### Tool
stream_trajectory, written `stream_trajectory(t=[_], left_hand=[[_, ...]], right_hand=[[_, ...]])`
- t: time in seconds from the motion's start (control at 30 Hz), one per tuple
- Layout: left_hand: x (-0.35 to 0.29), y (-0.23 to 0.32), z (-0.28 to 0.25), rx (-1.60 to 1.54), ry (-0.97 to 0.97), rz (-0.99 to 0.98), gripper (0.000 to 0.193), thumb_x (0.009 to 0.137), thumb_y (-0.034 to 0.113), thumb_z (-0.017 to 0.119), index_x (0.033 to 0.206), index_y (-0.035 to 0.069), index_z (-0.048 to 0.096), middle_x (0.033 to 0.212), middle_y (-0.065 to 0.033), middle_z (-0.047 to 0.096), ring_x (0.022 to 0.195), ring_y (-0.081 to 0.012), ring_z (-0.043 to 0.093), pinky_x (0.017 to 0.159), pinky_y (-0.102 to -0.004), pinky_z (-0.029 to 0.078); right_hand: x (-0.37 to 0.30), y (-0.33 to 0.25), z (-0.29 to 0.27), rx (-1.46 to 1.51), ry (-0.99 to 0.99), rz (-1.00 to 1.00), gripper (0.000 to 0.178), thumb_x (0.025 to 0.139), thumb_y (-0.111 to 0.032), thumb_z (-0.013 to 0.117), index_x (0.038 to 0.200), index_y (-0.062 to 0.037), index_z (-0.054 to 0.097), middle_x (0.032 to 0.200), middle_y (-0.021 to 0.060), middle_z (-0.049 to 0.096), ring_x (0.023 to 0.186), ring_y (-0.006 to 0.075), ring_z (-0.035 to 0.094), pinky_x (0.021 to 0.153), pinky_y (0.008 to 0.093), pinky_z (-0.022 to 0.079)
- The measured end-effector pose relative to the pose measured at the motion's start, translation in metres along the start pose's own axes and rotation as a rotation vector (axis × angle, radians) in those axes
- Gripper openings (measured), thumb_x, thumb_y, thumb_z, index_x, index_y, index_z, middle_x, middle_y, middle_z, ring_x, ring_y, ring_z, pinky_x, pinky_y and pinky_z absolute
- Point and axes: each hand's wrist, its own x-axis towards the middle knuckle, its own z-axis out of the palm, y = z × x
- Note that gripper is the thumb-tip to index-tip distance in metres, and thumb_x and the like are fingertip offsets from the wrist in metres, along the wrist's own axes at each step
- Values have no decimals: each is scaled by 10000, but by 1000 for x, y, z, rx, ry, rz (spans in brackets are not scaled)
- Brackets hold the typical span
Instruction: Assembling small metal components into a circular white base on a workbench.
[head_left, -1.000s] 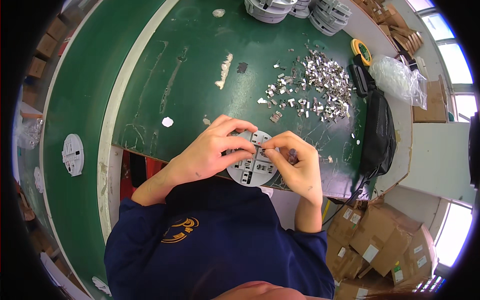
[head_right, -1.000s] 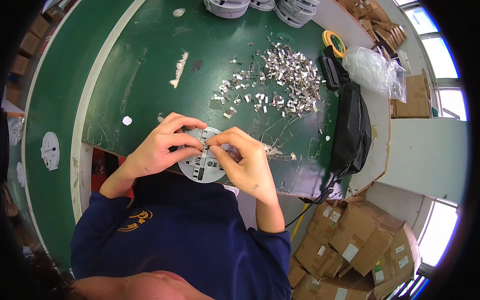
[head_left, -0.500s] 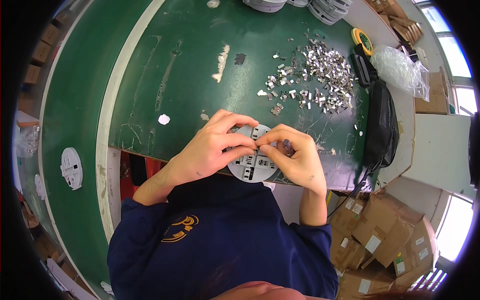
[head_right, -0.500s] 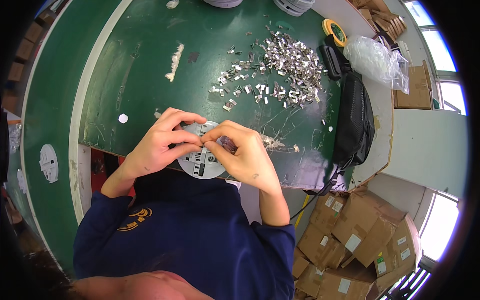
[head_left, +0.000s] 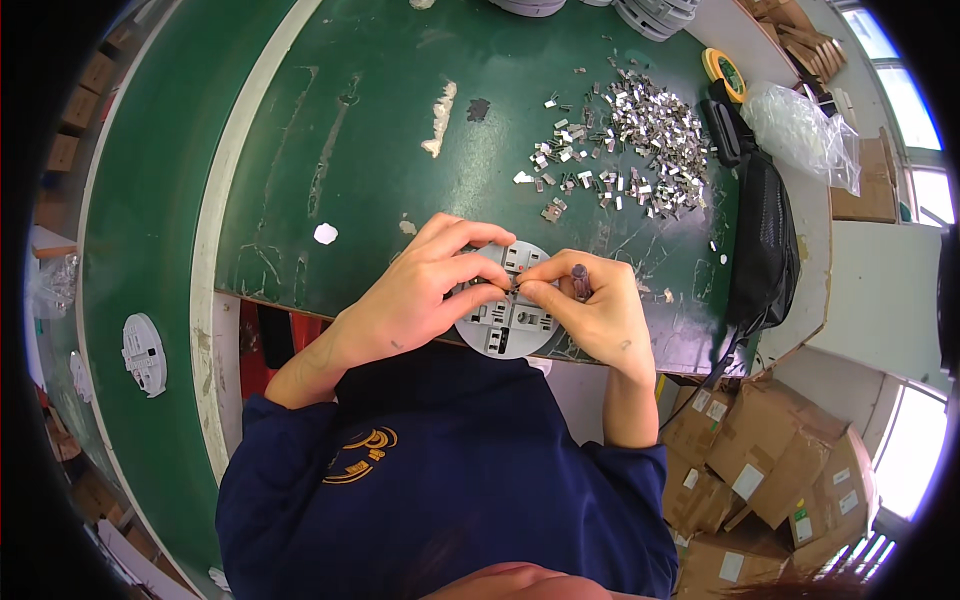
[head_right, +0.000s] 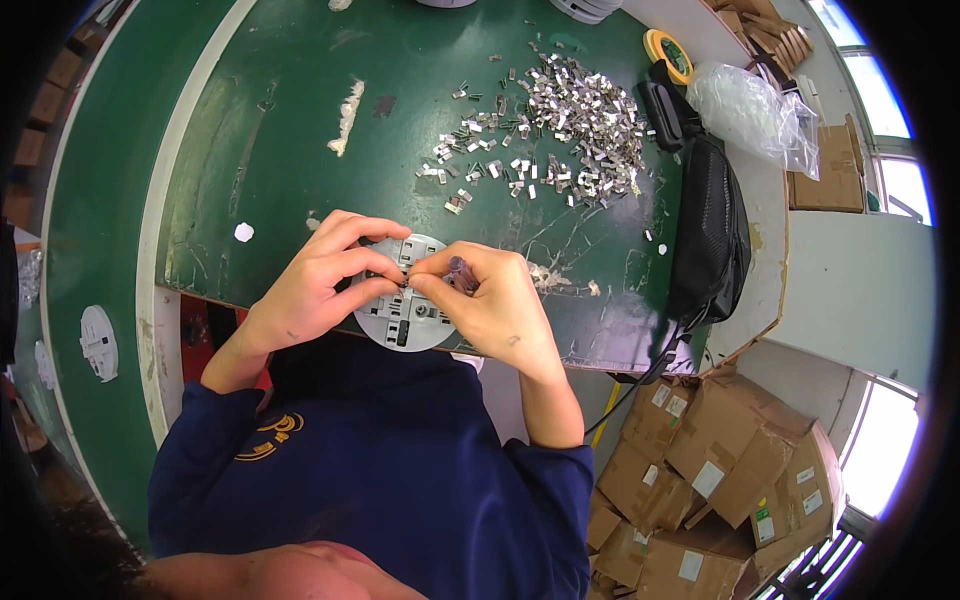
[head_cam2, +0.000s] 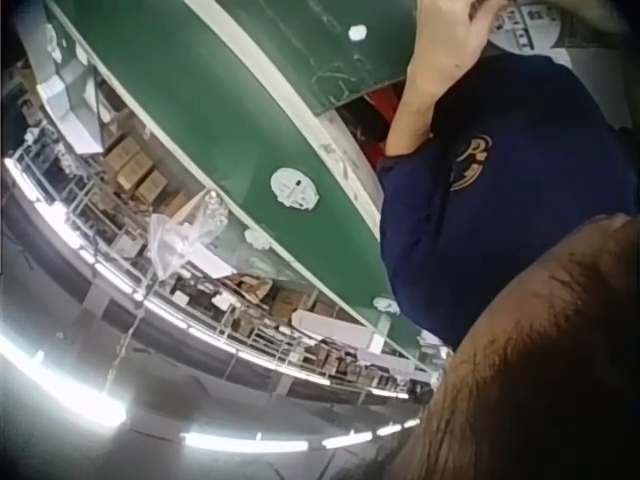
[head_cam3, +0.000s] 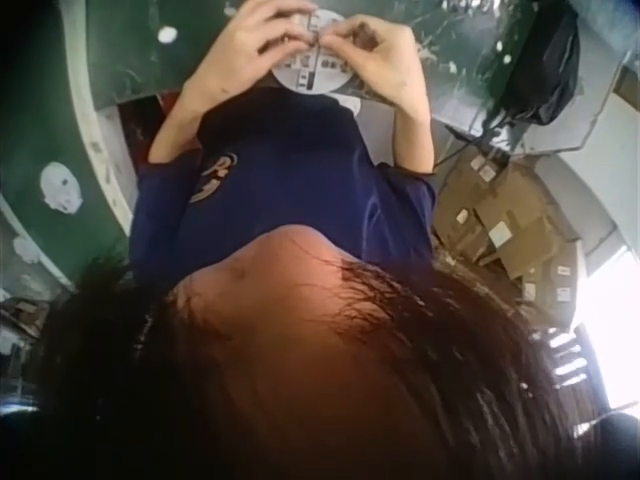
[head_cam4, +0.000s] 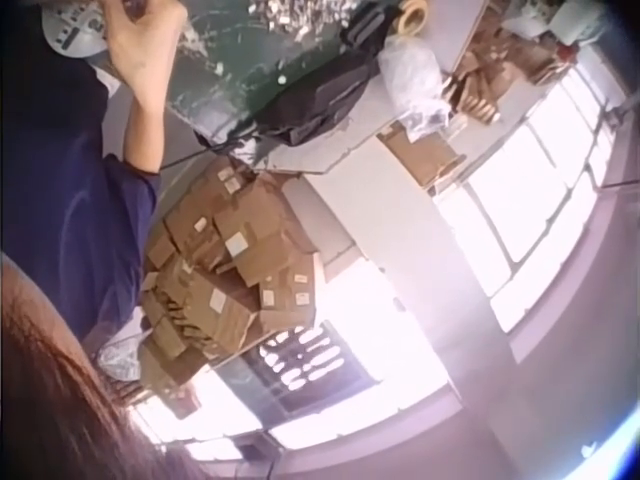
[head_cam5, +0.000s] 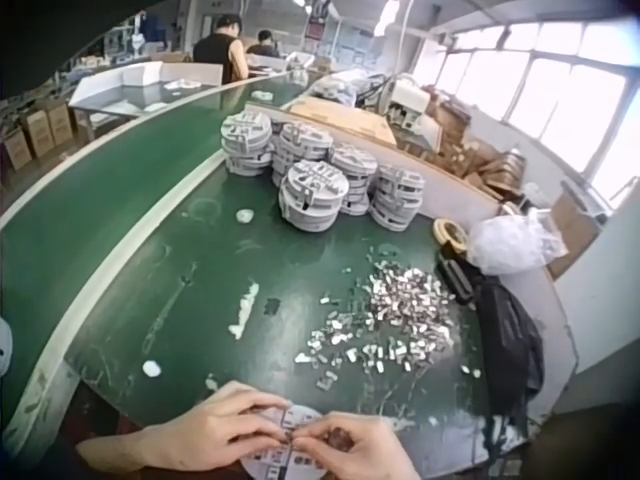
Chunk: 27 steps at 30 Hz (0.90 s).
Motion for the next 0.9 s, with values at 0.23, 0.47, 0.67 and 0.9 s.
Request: stream_trajectory(t=[0.23, 0.47, 0.67, 0.9], left_hand=[[-4, -2, -1, -5, 21, 5, 125, 812, 50, 760, 926, 42, 707, 1245, -76, 632, 1093, -252, 553, 876, -350, 490], [-7, -2, -1, -13, 49, 1, 145, 801, 38, 768, 925, 36, 692, 1229, -83, 639, 1063, -257, 580, 866, -352, 489], [-7, -3, -1, 5, 62, 21, 158, 800, 35, 768, 933, 29, 682, 1226, -86, 640, 1055, -266, 583, 864, -361, 489], [-6, -3, -3, 12, 48, 32, 156, 807, 31, 758, 942, 29, 680, 1226, -95, 640, 1068, -272, 585, 876, -362, 490]], right_hand=[[-6, 1, 7, -192, 32, -288, 84, 825, -8, 754, 904, 4, 729, 813, 59, 696, 594, 98, 540, 521, 231, 399], [-11, 10, 20, -311, 154, -518, 107, 826, 18, 745, 921, 0, 699, 851, 102, 690, 659, 211, 657, 555, 309, 506], [-11, 11, 28, -450, 207, -585, 131, 844, 26, 724, 965, 0, 680, 882, 115, 672, 701, 279, 684, 586, 363, 540], [-15, -11, 27, -719, 28, -538, 250, 773, 86, 645, 1013, 20, 614, 875, 137, 572, 676, 314, 644, 574, 394, 529]])
